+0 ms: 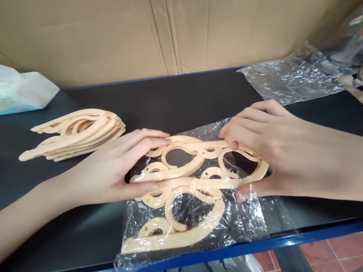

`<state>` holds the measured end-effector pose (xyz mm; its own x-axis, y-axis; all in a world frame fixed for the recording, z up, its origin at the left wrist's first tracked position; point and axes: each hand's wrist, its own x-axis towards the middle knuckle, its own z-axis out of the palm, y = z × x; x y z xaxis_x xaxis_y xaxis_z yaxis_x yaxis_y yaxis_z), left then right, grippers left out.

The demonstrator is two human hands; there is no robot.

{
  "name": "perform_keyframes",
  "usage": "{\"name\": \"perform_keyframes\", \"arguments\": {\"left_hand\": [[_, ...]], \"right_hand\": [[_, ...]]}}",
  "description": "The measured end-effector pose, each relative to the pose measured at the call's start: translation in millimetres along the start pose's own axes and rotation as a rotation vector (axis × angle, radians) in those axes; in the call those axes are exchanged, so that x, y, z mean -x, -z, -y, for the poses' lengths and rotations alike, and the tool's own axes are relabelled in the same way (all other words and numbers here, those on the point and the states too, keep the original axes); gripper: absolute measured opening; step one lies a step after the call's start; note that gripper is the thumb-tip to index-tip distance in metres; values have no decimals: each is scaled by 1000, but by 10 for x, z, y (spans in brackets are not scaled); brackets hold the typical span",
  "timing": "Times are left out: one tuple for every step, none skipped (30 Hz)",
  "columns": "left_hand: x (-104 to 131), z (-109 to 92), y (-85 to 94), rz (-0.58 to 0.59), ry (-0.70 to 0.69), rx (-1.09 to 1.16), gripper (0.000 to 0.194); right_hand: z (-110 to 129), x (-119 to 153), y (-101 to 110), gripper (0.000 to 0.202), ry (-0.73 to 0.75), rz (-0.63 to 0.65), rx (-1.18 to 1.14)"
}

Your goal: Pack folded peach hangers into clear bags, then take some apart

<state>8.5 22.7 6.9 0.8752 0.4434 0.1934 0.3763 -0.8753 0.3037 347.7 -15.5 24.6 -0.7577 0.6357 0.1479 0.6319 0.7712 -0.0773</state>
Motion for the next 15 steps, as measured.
{"name": "perform_keyframes", "arguments": {"left_hand": [[-1, -2, 0, -1, -2, 4, 57], [0, -3, 0, 1, -2, 9, 57], [1, -2, 0, 1, -2, 13, 57], [3, 0, -1, 2, -1, 15, 57], [4, 2, -1, 4, -1, 18, 56], [6, 5, -2, 5, 0, 19, 55], [7, 8, -3, 8, 1, 20, 55], [7, 11, -3, 10, 0, 22, 54], [5, 12, -4, 11, -1, 24, 54], [3, 13, -5, 12, -2, 27, 54], [0, 12, -5, 10, -3, 29, 54], [-3, 11, -5, 9, -2, 34, 55], [-6, 10, -4, 8, -3, 39, 55], [-9, 8, -2, 9, -1, 43, 56], [-11, 7, 0, 13, 2, 44, 56]], "right_hand": [[-60, 34, 9, 44, -13, 21, -25], [-117, 66, 20, 46, -27, 36, -47], [-163, 92, 32, 46, -39, 43, -64], [-196, 109, 43, 44, -56, 49, -80], [-213, 114, 52, 41, -71, 57, -96], [-212, 107, 59, 39, -79, 77, -115], [-197, 88, 62, 38, -87, 103, -138], [-171, 61, 62, 38, -98, 127, -164], [-137, 27, 59, 38, -114, 149, -189], [-102, -8, 55, 39, -125, 166, -215], [-69, -42, 50, 40, -135, 176, -240], [-40, -70, 44, 40, -144, 179, -262], [-18, -89, 39, 39, -153, 183, -280], [-2, -98, 35, 40, -171, 172, -296], [9, -94, 32, 41, -196, 149, -307]]}}
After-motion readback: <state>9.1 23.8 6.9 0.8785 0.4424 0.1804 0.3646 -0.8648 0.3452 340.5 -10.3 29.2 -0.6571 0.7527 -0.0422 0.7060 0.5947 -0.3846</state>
